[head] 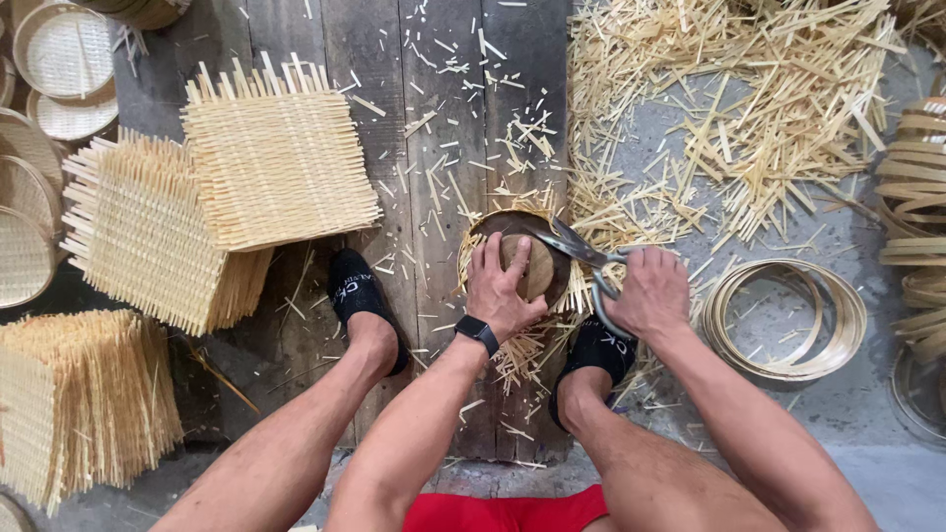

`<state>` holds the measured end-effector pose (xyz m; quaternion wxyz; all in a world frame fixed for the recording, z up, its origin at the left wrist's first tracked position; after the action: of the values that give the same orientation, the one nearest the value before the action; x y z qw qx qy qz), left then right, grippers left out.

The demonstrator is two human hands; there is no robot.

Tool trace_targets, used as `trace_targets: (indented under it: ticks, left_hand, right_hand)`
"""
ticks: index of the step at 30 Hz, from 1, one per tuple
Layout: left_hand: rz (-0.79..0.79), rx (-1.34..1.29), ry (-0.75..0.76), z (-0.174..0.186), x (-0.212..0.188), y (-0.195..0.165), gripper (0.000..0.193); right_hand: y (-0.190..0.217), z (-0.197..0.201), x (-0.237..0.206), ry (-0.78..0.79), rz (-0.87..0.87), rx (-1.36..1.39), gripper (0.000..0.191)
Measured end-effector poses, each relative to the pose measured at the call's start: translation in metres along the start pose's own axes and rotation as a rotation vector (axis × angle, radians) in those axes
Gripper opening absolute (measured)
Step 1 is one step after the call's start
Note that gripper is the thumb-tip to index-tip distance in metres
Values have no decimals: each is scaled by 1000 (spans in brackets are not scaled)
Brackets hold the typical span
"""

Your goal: The person sits on the floor and trims excess bamboo strips from woven basket bases with scissors, using a round wooden form as a mold. They bend and fit bamboo rim rings around the woven panels, press the panels over the form, and set finished baskets aside with a stack of completed ones.

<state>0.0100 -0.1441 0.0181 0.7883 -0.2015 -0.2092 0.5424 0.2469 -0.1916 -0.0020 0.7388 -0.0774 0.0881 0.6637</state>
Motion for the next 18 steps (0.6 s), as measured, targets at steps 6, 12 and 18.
trace_targets:
  ticks: [6,12,18]
  left_hand:
    - [-41,15,64,6,5,3,96]
    - [-110,-49,132,10,10,8,98]
    - [-111,51,150,13,10,3,103]
  right_hand:
    - [-22,-14,16,-43,112,-34,24]
    - [-15,-10,29,-321,188,-18,36]
    - [-33,-36,38,-152,206,21,16]
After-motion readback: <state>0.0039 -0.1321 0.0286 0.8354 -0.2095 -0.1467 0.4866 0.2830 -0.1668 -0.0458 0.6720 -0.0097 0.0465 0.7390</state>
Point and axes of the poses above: each hand's wrist, its own x-axis towards the middle knuckle, its own z-axis out of the back of the hand, y = z × x, the point moved 3 cm from there along x, towards the middle knuckle, and after that the axes turned 9 degrees about -y, right-handed, at the moved point
